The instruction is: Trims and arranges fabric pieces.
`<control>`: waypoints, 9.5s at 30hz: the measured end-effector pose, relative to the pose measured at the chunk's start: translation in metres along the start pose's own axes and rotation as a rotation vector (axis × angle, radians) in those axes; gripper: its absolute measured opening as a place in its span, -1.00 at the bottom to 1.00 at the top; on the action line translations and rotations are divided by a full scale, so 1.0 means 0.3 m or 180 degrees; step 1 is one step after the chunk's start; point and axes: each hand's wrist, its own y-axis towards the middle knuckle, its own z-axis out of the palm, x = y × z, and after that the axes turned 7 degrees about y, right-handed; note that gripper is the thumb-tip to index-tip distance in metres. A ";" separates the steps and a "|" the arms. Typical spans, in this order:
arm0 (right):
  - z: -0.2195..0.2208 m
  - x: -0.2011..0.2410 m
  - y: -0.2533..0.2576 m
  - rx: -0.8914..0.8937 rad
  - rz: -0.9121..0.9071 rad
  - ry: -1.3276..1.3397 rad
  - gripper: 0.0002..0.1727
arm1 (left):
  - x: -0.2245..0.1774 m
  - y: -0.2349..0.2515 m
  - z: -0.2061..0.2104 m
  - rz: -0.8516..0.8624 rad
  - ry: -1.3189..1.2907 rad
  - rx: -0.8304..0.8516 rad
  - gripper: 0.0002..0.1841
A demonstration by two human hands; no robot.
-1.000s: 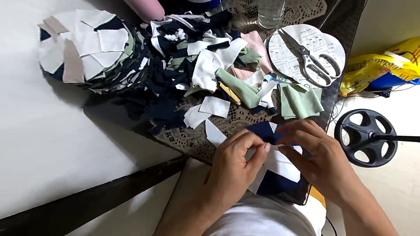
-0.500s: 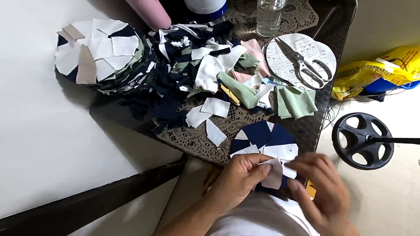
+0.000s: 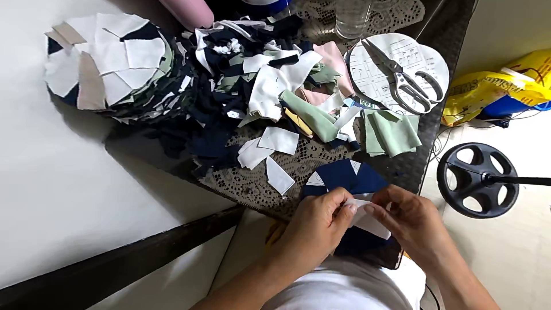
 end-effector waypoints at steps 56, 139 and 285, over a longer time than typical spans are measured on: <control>0.100 -0.083 0.055 -0.0811 -0.0543 -0.2273 -0.55 | 0.072 0.197 0.039 0.0140 0.1751 -0.1245 -0.92; 0.393 0.137 0.311 -0.0144 -0.0726 0.0489 -0.89 | 0.156 0.056 -0.390 -0.0426 -0.0102 -0.0932 -0.95; -0.113 -0.011 -0.008 -0.1030 -0.0437 -0.1445 -0.70 | 0.052 0.059 0.041 0.1092 0.2003 -0.0470 -0.42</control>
